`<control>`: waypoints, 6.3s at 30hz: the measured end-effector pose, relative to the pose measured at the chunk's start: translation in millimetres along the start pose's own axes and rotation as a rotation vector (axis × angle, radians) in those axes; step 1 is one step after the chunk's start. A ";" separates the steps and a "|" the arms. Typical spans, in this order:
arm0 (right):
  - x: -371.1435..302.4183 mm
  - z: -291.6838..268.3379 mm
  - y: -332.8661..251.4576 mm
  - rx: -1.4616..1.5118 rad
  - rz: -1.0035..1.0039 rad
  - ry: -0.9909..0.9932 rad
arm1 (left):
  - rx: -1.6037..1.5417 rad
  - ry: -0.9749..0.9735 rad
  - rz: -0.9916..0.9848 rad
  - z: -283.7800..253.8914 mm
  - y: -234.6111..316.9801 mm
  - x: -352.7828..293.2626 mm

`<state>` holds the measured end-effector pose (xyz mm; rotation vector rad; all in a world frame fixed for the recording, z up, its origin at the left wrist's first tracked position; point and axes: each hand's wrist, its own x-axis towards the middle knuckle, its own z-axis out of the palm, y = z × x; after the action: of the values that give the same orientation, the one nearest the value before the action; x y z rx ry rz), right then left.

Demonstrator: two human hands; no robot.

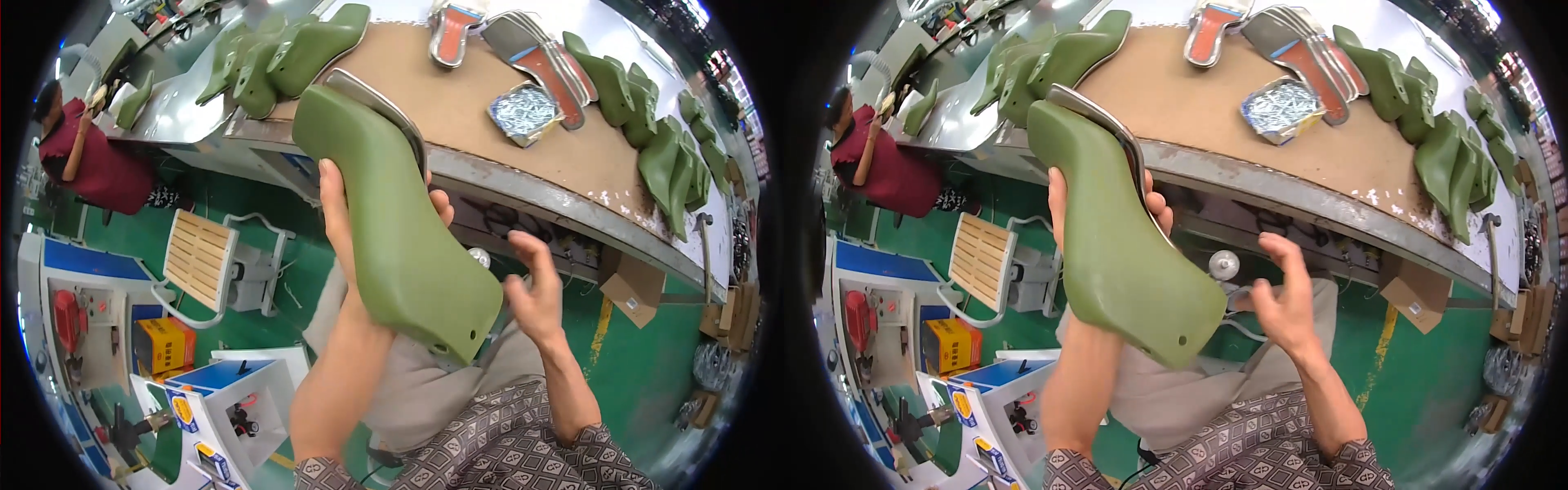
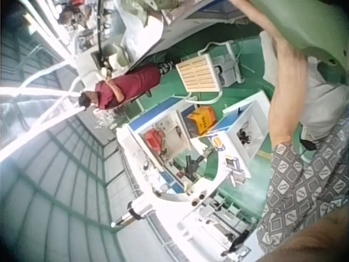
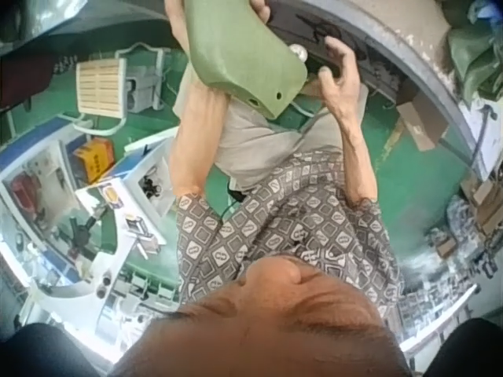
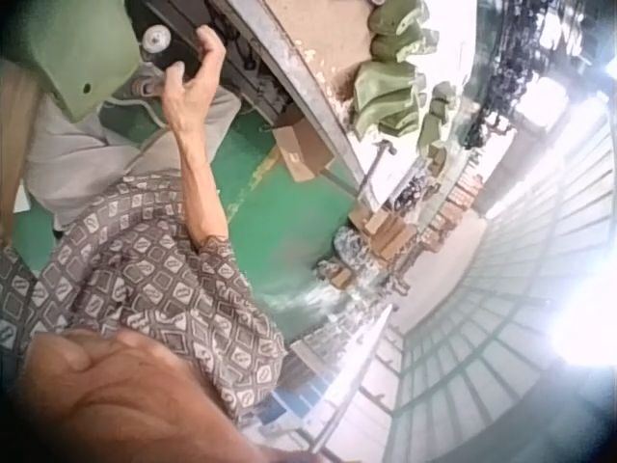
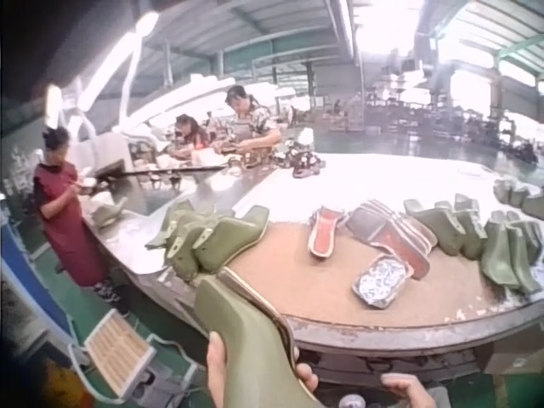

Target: Manually assemble and nail shoe soles to lasts during manufacturing.

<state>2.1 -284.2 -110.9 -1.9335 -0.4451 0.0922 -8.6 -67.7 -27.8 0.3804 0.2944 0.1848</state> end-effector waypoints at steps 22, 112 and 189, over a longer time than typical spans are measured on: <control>65.9 -13.9 -52.7 -0.631 -0.505 -0.235 | 0.799 -0.498 0.452 -53.9 80.3 -21.8; 49.9 -3.4 -43.5 -0.447 -0.509 -0.348 | 2.291 -0.743 0.577 59.5 -69.2 203.0; -32.1 -143.7 -91.7 -0.016 -0.147 -0.126 | 2.324 -0.765 0.664 14.1 13.0 -12.3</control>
<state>-13.3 -390.7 25.1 -1.9111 -0.6724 0.1160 -17.3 -63.4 -7.2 2.7826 -0.5825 0.2525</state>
